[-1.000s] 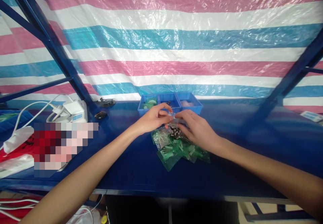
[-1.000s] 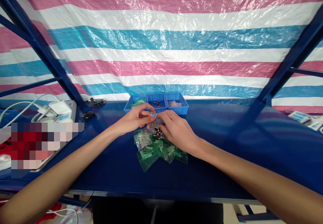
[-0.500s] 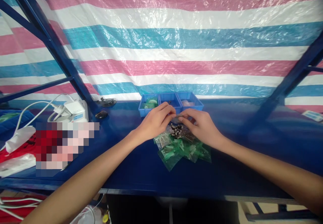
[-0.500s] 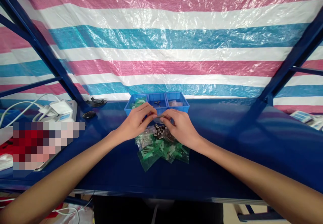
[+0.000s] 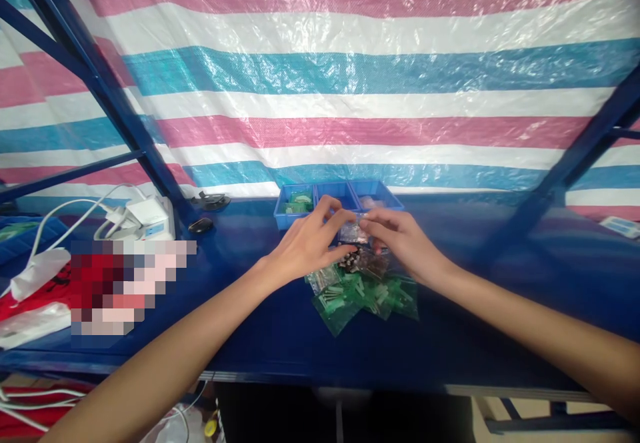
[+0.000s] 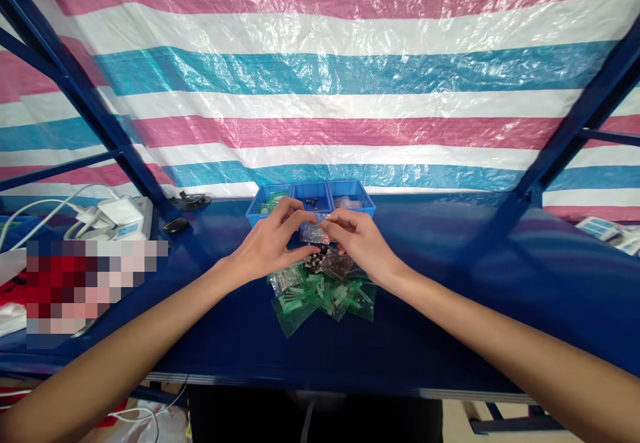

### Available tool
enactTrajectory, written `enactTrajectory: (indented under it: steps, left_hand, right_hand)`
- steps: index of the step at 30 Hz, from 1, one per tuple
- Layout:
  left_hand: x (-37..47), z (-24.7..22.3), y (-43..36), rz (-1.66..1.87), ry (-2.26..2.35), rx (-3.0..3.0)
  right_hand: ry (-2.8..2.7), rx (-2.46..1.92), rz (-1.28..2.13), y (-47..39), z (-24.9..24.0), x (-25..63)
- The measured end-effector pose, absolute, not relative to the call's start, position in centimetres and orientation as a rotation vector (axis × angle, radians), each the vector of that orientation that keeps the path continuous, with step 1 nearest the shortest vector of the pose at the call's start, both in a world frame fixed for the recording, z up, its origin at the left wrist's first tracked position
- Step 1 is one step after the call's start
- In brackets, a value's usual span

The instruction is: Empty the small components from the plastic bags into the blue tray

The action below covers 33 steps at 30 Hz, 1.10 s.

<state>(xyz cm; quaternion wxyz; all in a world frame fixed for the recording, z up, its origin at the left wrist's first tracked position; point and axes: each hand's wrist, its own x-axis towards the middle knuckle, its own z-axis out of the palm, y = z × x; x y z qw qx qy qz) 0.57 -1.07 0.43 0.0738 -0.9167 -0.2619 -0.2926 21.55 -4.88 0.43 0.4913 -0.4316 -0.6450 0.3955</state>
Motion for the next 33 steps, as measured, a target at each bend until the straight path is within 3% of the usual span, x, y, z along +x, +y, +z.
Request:
enactTrajectory:
  steps: [4,20,27,33]
  left_hand:
    - [0.46,0.32,-0.79,-0.927,-0.755,-2.723]
    - [0.81,0.0,-0.41,-1.246,-0.895,-2.827]
    - [0.76,0.08,-0.72,-1.078,-0.767,-2.678]
    - [0.82,-0.34,-0.34,-1.232,-0.63,-2.641]
  right_hand:
    - [-1.575,-1.002,1.05,-4.78,0.37,21.54]
    - [-1.804,-1.033,0.77,-4.61,0.1,21.8]
    - [-1.755,-1.013,0.819,-4.83,0.58,21.82]
    - [-1.778,-0.966,0.782,-4.9,0.77,21.84]
